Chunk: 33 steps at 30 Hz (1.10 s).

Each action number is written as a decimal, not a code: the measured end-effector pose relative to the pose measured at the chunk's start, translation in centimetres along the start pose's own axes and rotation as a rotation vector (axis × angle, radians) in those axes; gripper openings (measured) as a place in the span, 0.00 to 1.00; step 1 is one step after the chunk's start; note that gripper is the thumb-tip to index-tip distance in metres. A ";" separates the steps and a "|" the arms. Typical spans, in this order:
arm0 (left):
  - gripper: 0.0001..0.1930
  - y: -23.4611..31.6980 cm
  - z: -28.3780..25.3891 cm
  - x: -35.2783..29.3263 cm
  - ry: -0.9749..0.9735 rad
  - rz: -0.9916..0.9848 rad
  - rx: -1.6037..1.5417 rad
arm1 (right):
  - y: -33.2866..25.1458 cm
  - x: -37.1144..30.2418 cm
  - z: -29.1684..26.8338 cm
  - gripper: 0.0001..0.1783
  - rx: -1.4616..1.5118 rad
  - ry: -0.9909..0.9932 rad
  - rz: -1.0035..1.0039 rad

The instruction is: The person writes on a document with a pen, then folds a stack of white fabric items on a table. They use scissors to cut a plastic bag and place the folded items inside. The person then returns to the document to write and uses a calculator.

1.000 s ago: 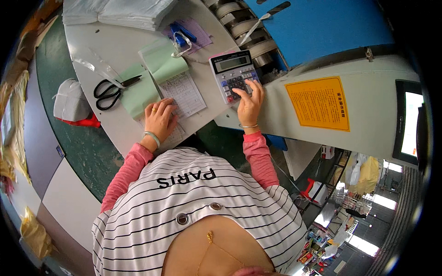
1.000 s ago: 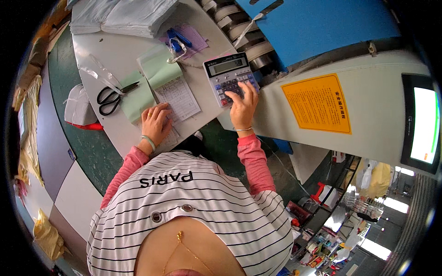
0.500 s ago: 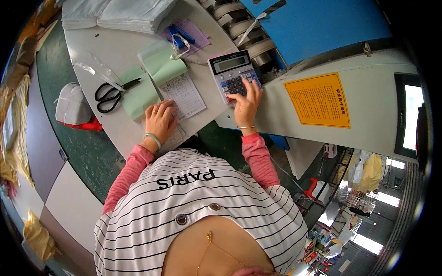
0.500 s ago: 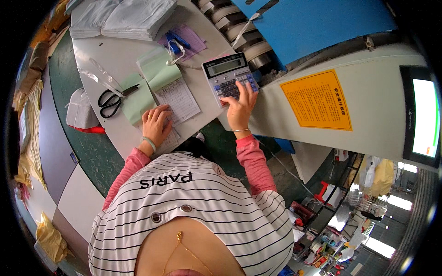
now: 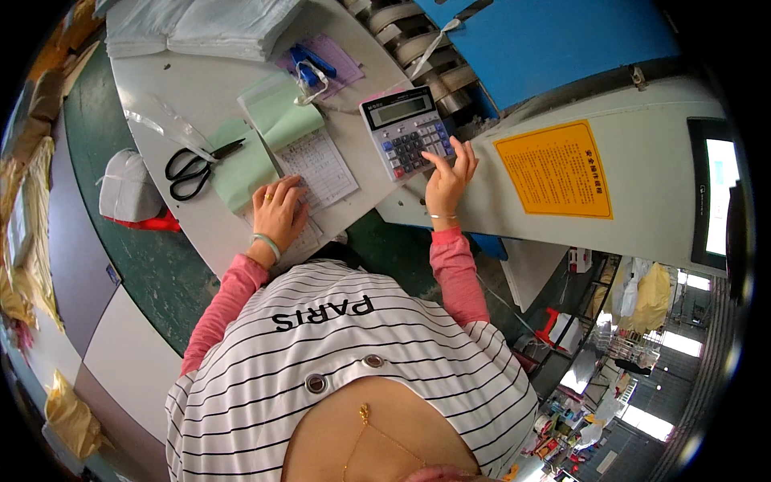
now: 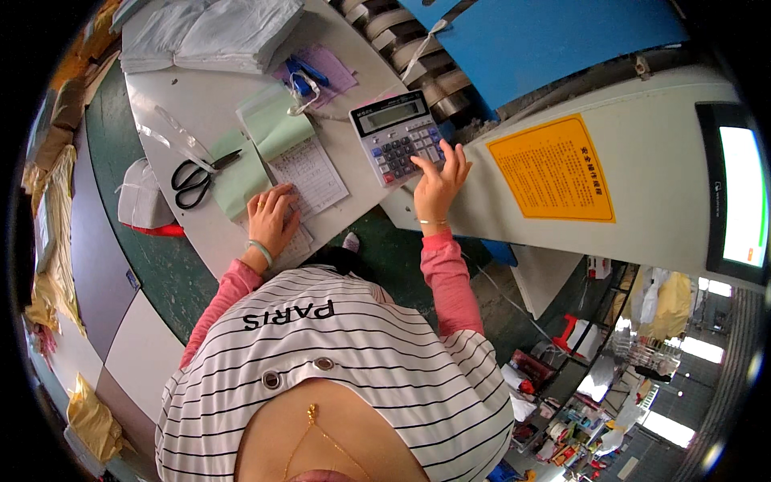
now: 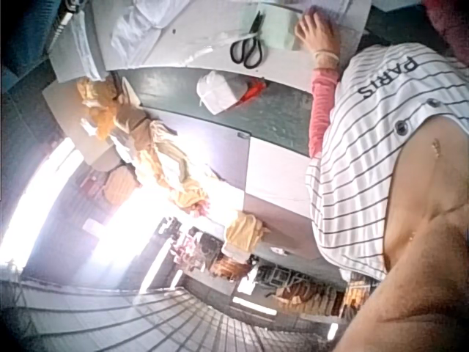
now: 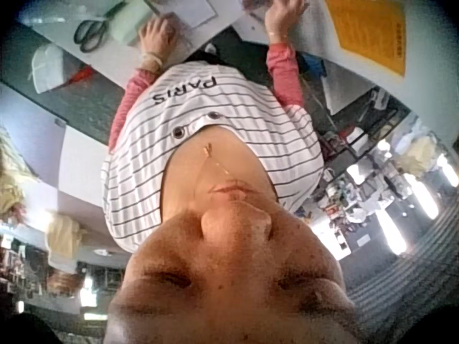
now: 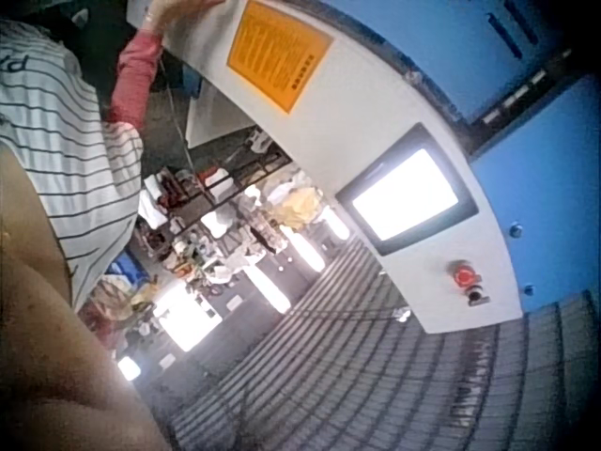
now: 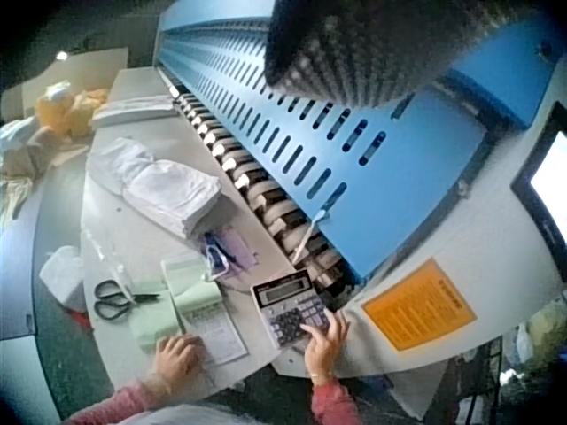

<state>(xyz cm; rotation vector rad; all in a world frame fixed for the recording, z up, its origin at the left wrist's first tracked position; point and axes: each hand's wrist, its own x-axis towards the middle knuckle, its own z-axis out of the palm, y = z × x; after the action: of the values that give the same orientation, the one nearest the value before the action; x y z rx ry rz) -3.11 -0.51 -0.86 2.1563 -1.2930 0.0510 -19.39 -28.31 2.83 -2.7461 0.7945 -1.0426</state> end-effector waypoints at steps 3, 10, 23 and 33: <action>0.16 0.1 0.0 0.0 -0.002 -0.001 -0.008 | -0.6 -1.5 -0.3 0.14 0.042 -0.008 -0.044; 0.15 0.0 0.1 -0.1 -0.007 -0.007 -0.010 | 0.2 -1.5 -0.4 0.17 0.098 -0.031 -0.012; 0.15 0.0 0.1 0.0 -0.004 -0.010 -0.006 | 2.2 -0.2 0.6 0.14 -0.095 -0.008 0.031; 0.15 0.0 0.2 0.0 -0.023 -0.017 0.002 | -0.9 0.7 -0.2 0.13 0.089 -0.006 -0.114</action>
<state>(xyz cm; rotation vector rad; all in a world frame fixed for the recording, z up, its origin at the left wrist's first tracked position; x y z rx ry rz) -3.14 -0.58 -1.03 2.1752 -1.2879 0.0204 -18.69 -27.82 3.66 -2.7455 0.5823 -1.0624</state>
